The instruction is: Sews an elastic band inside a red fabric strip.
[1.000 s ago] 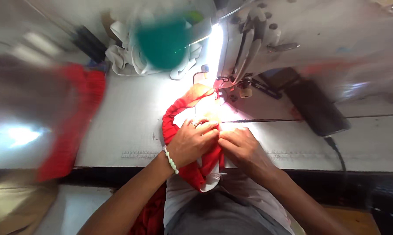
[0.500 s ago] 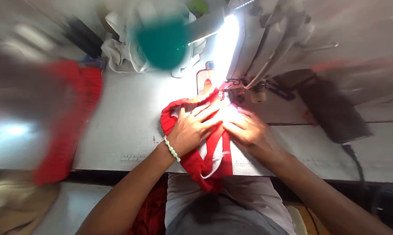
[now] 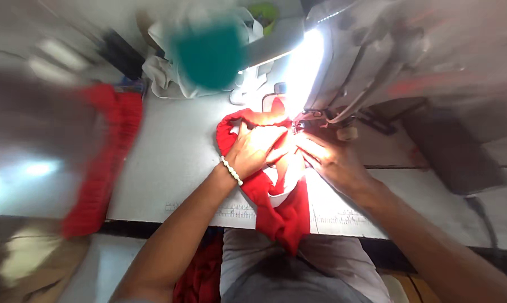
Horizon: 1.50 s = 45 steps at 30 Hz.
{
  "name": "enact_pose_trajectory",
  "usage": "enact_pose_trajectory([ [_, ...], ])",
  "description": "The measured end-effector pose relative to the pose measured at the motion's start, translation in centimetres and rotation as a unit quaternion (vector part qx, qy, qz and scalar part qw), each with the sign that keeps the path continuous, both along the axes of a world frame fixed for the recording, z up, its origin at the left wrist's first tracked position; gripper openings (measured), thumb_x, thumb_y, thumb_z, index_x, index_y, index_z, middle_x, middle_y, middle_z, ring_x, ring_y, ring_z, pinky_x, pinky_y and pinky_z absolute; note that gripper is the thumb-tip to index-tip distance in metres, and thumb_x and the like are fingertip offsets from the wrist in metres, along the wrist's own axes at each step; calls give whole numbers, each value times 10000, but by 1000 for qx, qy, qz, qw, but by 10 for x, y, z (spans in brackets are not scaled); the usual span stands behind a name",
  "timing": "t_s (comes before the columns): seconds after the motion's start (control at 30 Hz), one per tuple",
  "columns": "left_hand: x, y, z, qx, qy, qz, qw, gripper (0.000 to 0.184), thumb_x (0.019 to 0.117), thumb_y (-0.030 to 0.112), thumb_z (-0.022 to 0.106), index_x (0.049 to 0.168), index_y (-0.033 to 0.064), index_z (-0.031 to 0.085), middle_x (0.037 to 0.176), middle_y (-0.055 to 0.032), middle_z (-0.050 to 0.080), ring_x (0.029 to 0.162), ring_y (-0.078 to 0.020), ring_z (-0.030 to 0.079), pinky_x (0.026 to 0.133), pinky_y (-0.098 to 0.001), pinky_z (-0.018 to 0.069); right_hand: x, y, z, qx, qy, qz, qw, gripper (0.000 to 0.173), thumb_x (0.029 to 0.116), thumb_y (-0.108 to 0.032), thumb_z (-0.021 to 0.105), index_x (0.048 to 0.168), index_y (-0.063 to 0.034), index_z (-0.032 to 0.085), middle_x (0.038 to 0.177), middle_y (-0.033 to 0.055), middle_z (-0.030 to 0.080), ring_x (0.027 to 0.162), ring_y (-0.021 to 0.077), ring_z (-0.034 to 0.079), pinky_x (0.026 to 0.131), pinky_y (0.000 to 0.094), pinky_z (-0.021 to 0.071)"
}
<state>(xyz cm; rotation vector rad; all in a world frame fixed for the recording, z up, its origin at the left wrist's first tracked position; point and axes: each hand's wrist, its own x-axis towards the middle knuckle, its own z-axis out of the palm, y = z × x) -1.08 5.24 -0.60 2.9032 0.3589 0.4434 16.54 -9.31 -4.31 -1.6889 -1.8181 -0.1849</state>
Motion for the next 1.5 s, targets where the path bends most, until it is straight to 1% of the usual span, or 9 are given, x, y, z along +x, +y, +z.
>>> enact_pose_trajectory([
  [0.3,24,19,11,-35,22,7,999,485,899,434,643,1227,82,704,1155,-140,705,1089,-347,648,935,-617,405,5,8,-4,-22,17,-40,999,218,980,-72,608,1125,-66,770,1126,141,737,1093,321,681,1024,518,467],
  [0.5,62,35,32,-142,40,151,978,672,1030,149,534,1621,40,235,1465,-219,541,1296,-345,583,1094,-469,442,-1,8,6,-27,37,-57,997,219,983,-58,613,1131,-32,772,1134,167,745,1105,352,686,1022,511,477],
  [0.63,79,34,37,-101,59,266,957,586,1053,299,536,1587,123,372,1469,-160,558,1252,-380,604,971,-561,497,-1,9,4,-11,24,-60,998,190,967,-59,642,1095,-48,783,1091,158,754,1055,357,696,970,517,494],
  [0.77,72,63,46,-47,95,258,960,319,1066,259,525,1280,71,668,1261,-207,666,1131,-419,661,897,-598,513,0,9,1,-8,20,-65,998,176,973,-81,641,1076,-66,782,1071,143,751,1058,350,690,963,512,506],
  [0.9,46,69,86,-91,-17,385,918,395,1030,244,577,1346,12,630,1276,-254,661,1235,-408,610,1045,-572,441,0,10,0,-2,20,-65,998,186,962,-55,644,1080,-59,788,1069,154,757,1048,358,699,944,515,514],
  [1.03,21,77,96,-68,-10,427,901,365,972,232,659,1281,36,663,1169,-262,683,1140,-438,644,936,-615,493,2,10,-4,5,18,-68,998,174,965,-71,653,1075,-70,788,1060,138,758,1039,340,699,942,501,517],
  [1.23,-11,84,55,-166,18,282,945,655,1011,212,630,1531,-30,312,1317,-223,630,1151,-354,672,994,-521,534,1,10,-2,1,17,-66,998,165,974,-60,646,1073,-57,778,1059,155,751,1050,353,695,959,517,513],
  [1.37,-62,36,25,-102,7,57,993,405,1020,329,564,1247,12,672,1312,-167,650,1263,-315,598,1099,-537,428,0,12,2,2,16,-53,998,164,980,-56,634,1067,-40,771,1083,160,743,1057,352,693,954,516,521],
  [1.5,-119,-32,21,-69,26,-10,997,666,975,676,467,1080,87,760,890,-73,690,888,-234,659,871,-453,521,0,11,2,7,25,-46,999,178,985,-64,617,1076,-17,763,1086,177,738,1046,367,697,931,530,540],
])
